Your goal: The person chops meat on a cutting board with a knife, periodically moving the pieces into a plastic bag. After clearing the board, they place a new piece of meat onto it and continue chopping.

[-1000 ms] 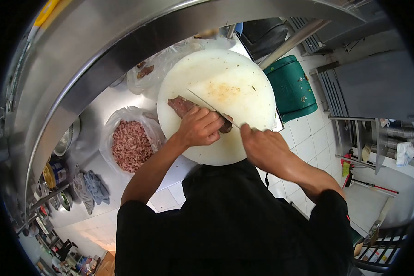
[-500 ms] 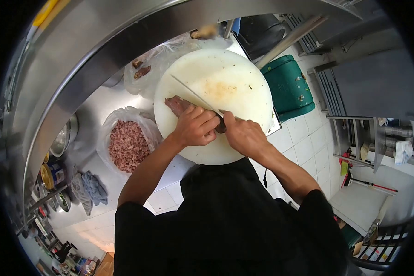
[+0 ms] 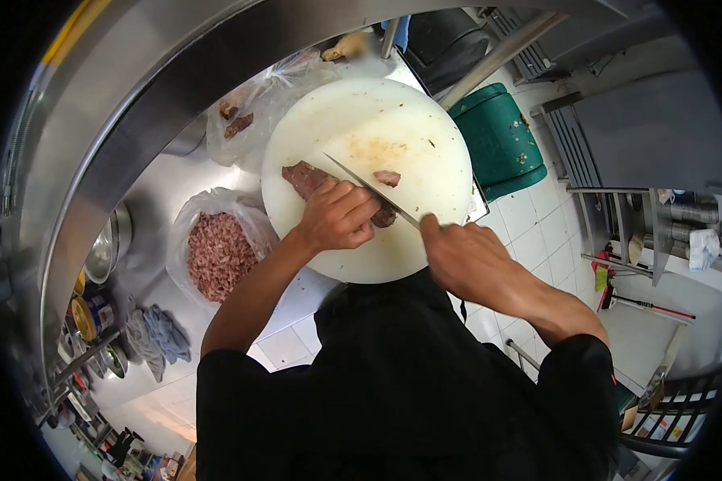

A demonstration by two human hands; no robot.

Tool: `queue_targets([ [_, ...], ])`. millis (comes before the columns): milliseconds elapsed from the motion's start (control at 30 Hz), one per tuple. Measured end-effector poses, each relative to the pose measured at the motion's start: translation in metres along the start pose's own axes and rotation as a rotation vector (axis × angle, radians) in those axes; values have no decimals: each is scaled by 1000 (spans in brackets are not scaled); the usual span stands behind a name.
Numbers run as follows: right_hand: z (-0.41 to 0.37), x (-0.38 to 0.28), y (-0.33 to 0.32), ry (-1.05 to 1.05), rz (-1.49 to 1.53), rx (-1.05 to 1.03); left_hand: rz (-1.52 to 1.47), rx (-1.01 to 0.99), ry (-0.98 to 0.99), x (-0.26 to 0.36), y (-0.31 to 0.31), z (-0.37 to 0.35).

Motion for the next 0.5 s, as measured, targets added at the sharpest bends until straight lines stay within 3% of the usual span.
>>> queue_targets([
  [67,30,-7,16,-68,55,148,10,-9,-8,-1,2,-1],
  [167,51,-3,27,-27,119,120,21,3,-13,-4,4,0],
  [300,13,5,2,87,-33,-144,25,-9,-29,-2,1,1],
  [433,68,6,44,-10,255,207,23,54,16,-5,2,-2],
  [500,64,9,41,14,194,177,30,73,24,-2,2,-8],
])
Point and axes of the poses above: each hand's wrist, its own z-axis towards the middle knuckle, its own y-axis out of the palm, x = y × z, the point moved 5 cm from there along z, towards the middle knuckle, and after that the axes turned 15 degrees about y, right-handed, at the moved point
